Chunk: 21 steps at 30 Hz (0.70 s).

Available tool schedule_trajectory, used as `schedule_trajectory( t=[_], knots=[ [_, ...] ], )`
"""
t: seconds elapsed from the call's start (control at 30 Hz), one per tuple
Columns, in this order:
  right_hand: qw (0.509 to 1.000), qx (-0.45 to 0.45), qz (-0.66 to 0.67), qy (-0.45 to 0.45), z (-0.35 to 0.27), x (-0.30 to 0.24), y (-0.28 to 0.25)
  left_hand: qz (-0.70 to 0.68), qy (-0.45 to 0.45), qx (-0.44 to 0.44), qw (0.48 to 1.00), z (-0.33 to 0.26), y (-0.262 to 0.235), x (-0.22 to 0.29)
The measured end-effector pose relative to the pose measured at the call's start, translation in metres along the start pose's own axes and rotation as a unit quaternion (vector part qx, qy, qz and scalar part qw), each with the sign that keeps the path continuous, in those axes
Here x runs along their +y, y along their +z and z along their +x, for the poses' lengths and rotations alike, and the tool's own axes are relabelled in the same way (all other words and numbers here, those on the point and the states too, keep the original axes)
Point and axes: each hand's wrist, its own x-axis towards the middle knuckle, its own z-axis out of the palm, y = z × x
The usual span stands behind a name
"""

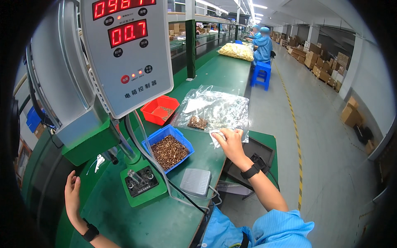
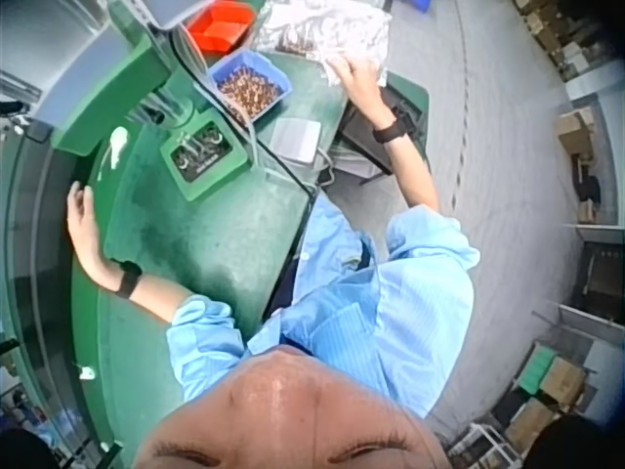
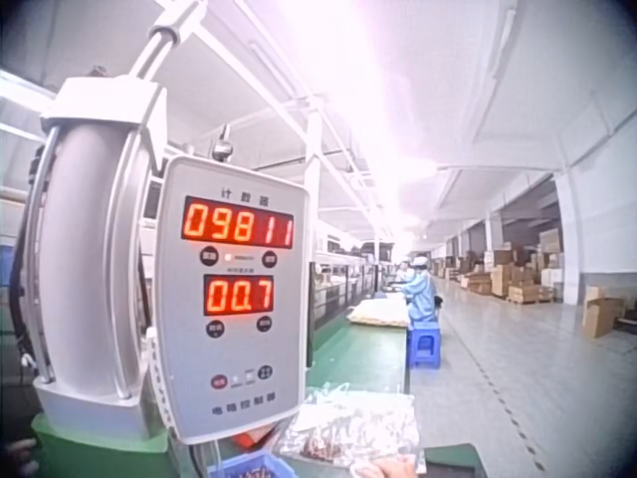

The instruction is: Using a small pneumatic press to assemble circular components with small metal pins.

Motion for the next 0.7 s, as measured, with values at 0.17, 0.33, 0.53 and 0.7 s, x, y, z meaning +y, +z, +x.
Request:
schedule_trajectory(
  t=[0.17,0.33,0.53,0.7],
  knots=[
    [0.99,0.084,0.046,-0.102,-0.002,-0.004,0.005,-0.001,0.0,-0.003,1.0,0.0,0.0,-0.002],
    [0.994,0.072,0.043,-0.07,-0.003,-0.005,0.001,0.02,-0.011,-0.003,1.0,-0.005,0.002,0.009],
    [0.998,0.019,-0.033,-0.053,-0.006,-0.001,0.002,0.021,-0.016,-0.016,1.0,-0.005,0.003,0.009],
    [0.977,0.12,-0.031,-0.172,-0.004,-0.002,0.004,0.021,-0.014,-0.021,0.999,-0.007,0.004,0.012]
  ],
)
